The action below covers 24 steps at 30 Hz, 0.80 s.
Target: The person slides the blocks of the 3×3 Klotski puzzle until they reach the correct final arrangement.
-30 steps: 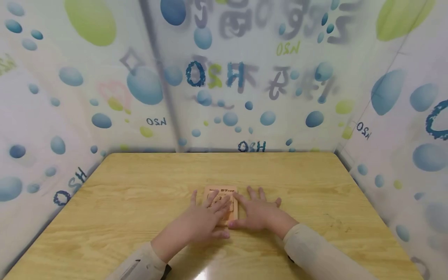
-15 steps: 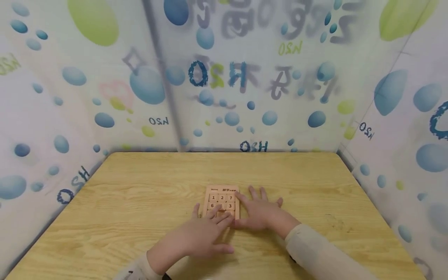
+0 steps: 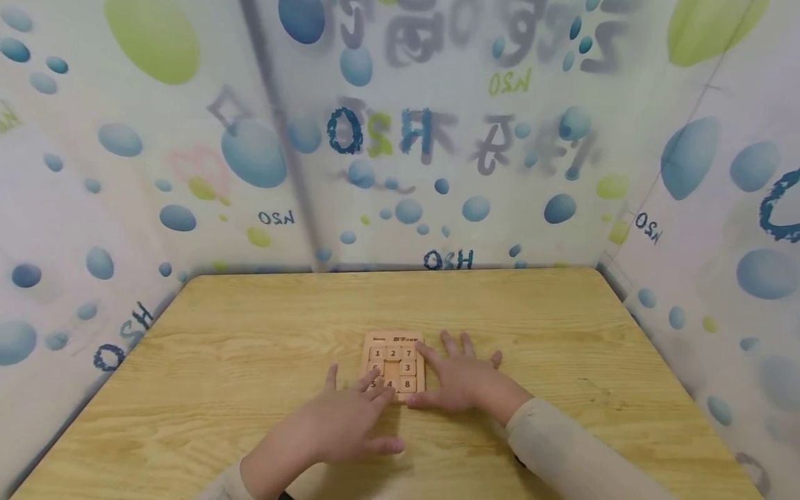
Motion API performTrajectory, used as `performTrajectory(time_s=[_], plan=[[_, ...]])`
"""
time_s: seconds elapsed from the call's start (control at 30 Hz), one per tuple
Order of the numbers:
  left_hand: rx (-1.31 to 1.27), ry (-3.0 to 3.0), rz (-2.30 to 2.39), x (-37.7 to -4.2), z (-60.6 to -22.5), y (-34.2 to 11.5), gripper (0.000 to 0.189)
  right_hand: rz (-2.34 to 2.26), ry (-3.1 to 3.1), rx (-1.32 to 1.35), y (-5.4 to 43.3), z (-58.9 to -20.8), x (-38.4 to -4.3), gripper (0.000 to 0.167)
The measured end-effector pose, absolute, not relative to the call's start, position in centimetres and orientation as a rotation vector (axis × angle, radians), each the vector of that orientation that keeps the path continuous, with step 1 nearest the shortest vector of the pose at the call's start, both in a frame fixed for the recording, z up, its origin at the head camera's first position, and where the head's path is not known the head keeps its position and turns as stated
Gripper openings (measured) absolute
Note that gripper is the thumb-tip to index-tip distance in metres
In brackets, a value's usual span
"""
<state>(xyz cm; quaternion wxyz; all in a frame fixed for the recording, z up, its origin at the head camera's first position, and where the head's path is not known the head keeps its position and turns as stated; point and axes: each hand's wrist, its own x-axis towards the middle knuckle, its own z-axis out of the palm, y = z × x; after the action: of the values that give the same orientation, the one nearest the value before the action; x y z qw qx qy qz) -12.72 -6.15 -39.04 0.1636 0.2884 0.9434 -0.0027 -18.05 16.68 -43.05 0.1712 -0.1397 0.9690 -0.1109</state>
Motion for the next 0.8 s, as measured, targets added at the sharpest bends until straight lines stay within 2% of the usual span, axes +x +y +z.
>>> performTrajectory(time_s=[0.3, 0.8], plan=[[0.885, 2.713, -0.044, -14.7, -39.6, -4.6, 0.083, -0.34, 2.734, -0.372, 16.7, -43.5, -17.9, 0.106], [0.778, 2.806, -0.102, -14.4, -39.4, -6.6, 0.083, -0.327, 2.742, -0.38, 16.8, -43.2, -18.3, 0.106]])
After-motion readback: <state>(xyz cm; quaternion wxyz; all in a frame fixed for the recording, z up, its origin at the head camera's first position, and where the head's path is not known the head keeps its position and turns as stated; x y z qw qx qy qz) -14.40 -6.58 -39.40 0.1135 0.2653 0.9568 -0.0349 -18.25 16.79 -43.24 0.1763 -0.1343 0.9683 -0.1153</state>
